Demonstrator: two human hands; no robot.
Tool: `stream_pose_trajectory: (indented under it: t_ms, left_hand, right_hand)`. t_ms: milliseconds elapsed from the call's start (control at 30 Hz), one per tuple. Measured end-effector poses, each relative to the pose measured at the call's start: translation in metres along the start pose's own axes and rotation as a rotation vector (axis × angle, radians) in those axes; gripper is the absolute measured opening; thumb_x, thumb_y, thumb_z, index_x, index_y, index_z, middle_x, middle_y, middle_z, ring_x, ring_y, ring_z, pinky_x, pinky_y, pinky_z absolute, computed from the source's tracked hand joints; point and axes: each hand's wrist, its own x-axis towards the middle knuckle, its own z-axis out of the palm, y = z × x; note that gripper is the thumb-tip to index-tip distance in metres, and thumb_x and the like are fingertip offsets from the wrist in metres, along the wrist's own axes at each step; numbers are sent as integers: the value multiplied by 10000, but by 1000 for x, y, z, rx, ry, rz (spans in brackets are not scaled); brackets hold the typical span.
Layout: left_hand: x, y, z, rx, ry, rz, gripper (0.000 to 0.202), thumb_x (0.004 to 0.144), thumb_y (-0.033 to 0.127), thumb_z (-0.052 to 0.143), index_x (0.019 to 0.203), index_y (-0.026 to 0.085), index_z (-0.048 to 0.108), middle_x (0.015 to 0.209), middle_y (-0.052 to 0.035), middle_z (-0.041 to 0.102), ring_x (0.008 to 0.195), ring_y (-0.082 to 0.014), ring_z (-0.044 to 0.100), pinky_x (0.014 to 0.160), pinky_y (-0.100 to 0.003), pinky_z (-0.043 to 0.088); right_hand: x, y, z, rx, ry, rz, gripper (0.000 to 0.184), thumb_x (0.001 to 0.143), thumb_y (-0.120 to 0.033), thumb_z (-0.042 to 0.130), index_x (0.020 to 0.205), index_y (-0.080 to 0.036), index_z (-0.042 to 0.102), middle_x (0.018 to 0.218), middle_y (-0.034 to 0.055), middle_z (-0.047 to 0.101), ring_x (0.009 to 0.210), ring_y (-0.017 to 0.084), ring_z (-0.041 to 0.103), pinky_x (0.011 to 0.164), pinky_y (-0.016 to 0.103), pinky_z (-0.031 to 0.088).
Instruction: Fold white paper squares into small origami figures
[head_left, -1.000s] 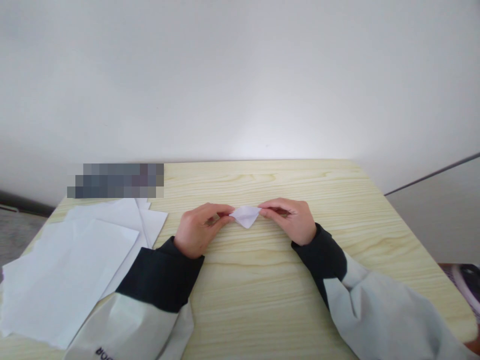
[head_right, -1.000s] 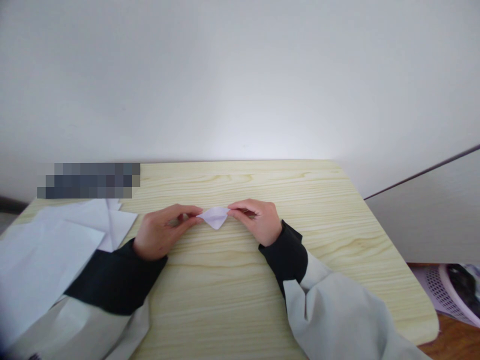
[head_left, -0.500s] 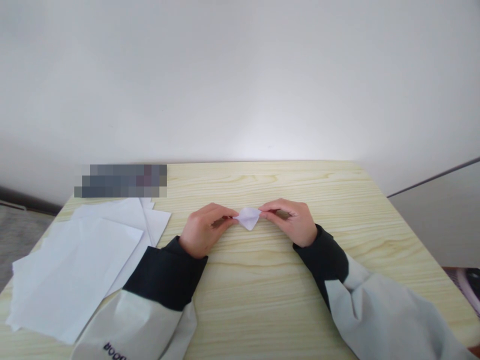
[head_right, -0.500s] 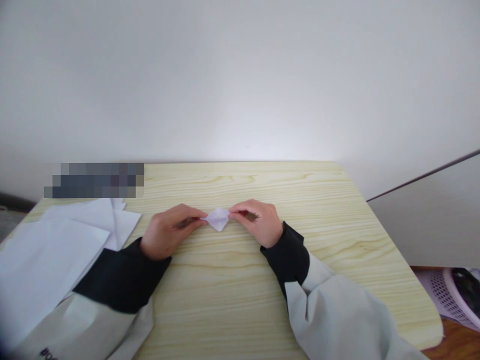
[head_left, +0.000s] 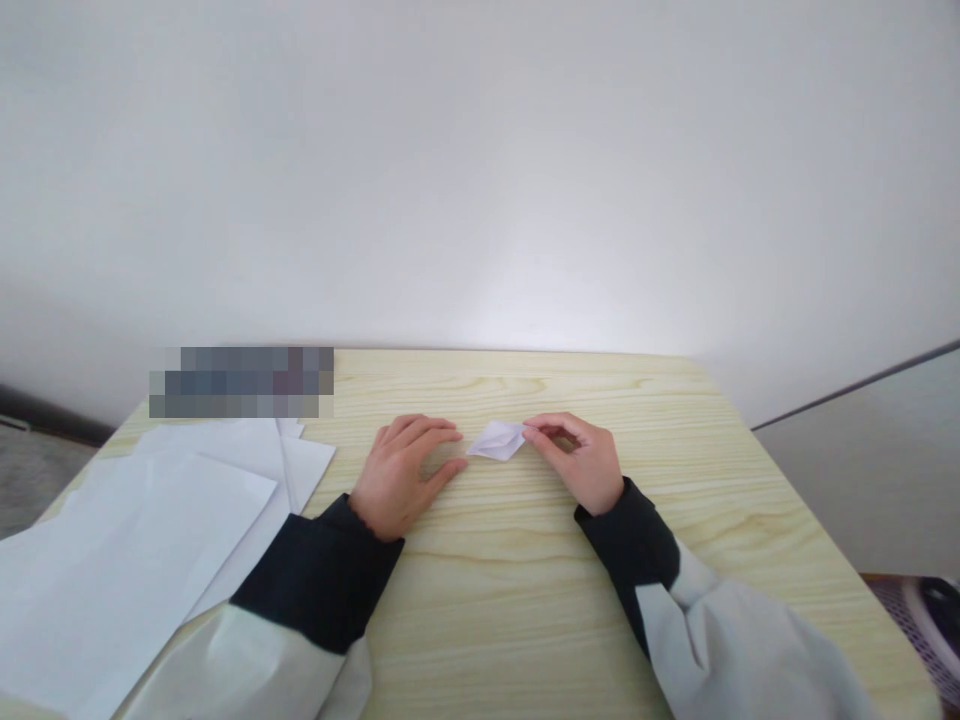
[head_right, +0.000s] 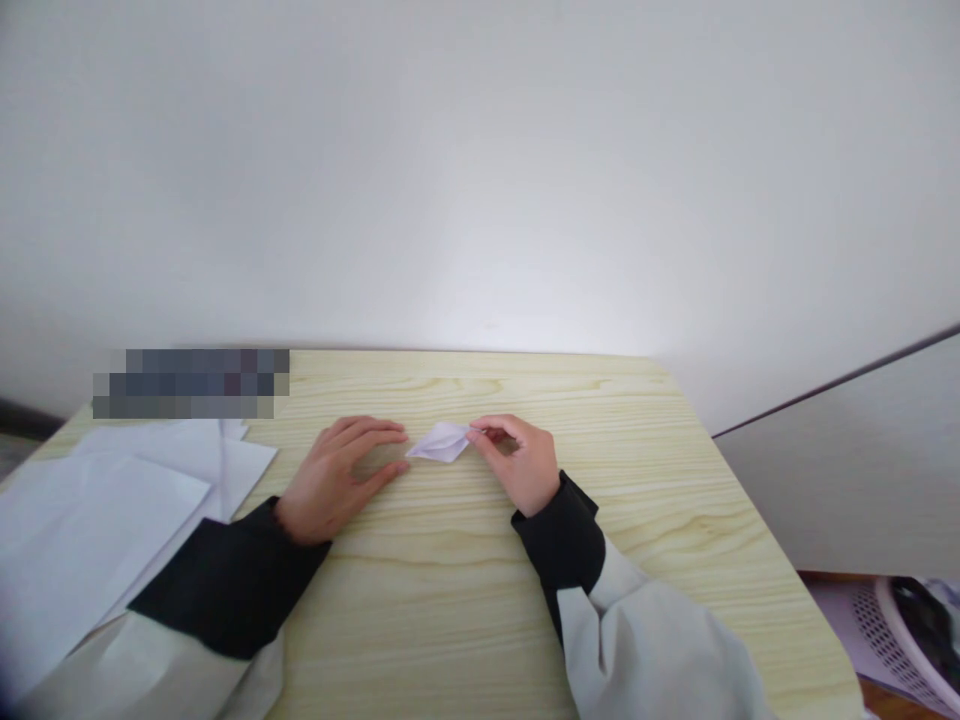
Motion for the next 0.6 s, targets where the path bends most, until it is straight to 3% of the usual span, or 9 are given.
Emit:
stream_pose_trajectory:
  t_ms: [133,200,367,600]
  left_hand:
    - [-1,0,1,69,-37,47,247,830,327,535,1038,230,628,1185,-66,610,1126,-256,500,949,-462,408]
    - [-1,-1,1,66,-41,64,245,836,321,523,1036,229,629,1189,-67,607,1127,-254,497,951,-460,413]
    - [0,-3,3,60,-16,92,233,838,310,508,1006,218,642,1152,-75,622,1099,-259,515,939,-461,430]
    - [-1,-2,8,86,-95,180,334,857,369,486,1123,212,612,1281,-84,555,1226,-270,451,1008,-469,377]
  right_hand:
    - [19,32,-28,-71,196,93,184,735,-350,634,792,-193,711,809,37,732,729,188,679,722,326,558]
    - [29,54,-52,-116,363,171,214,694,-358,649,782,-175,718,786,51,731,727,203,680,717,335,560]
    - [43,104,-110,-214,631,268,305,678,-365,617,830,-120,717,774,100,723,696,220,676,694,349,554]
    - [54,132,-145,-348,740,353,290,619,-335,638,797,-127,734,674,72,710,655,224,659,670,348,539]
